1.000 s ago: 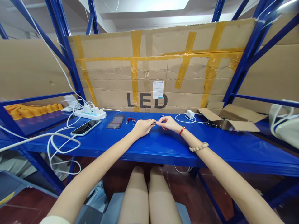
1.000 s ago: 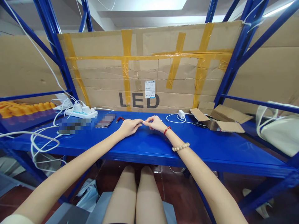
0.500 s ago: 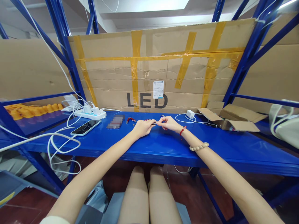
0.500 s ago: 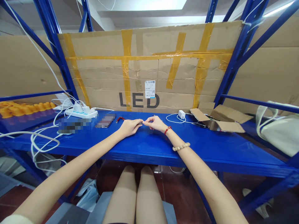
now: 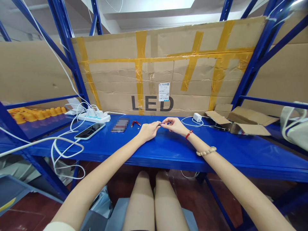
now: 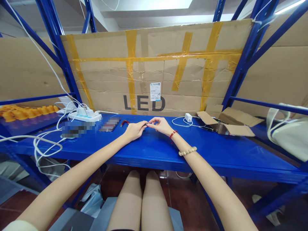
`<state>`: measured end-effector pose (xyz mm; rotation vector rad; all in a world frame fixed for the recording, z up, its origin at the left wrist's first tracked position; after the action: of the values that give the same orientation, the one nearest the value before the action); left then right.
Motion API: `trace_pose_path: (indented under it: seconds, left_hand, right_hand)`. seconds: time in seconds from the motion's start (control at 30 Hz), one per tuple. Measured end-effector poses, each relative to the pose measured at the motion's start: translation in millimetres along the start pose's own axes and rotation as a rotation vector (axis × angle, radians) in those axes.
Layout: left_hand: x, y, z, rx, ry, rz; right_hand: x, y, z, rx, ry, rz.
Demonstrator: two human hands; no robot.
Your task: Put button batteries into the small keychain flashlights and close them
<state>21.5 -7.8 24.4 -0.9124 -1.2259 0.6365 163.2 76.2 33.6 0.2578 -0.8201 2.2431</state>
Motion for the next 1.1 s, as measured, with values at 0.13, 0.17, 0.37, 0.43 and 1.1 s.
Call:
trace_pose_path:
  seconds: [0.13, 0.17, 0.37, 0.43, 1.1]
  left_hand:
    - [-0.4, -2.0, -0.4, -0.028, -0.016, 0.007]
    - [-0.6, -2.3, -0.3, -0.035, -0.018, 0.010]
    - [-0.8, -2.4, 0.9, -0.064, -0.015, 0.023]
    - [-0.7, -2.2, 1.2, -0.074, -0.007, 0.023]
    - [-1.3, -2.7, 2.4, -0.076, 0.023, 0.065]
  right_hand:
    - [-0.7, -1.0, 1.7, -0.001, -0.052, -0.030]
    - [-0.7, -0.9, 1.7, 0.000, -0.062, -0.034]
    - [0.1, -0.9, 0.3, 0.007, -0.103, -0.051]
    - [0.4, -1.3, 0.0, 0.010, -0.114, -0.055]
    - [1.0, -0.2, -3.6, 0.009, -0.119, -0.044]
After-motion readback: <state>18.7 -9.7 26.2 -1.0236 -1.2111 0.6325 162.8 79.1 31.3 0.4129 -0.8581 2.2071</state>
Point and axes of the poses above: each hand's wrist, its own x-axis towards the middle knuckle, its own y-axis out of the palm, z = x × y, the point moved 2 cm from there along x, towards the middle knuckle, and after that the axes turned 6 degrees about z, right-handed, at the moved point
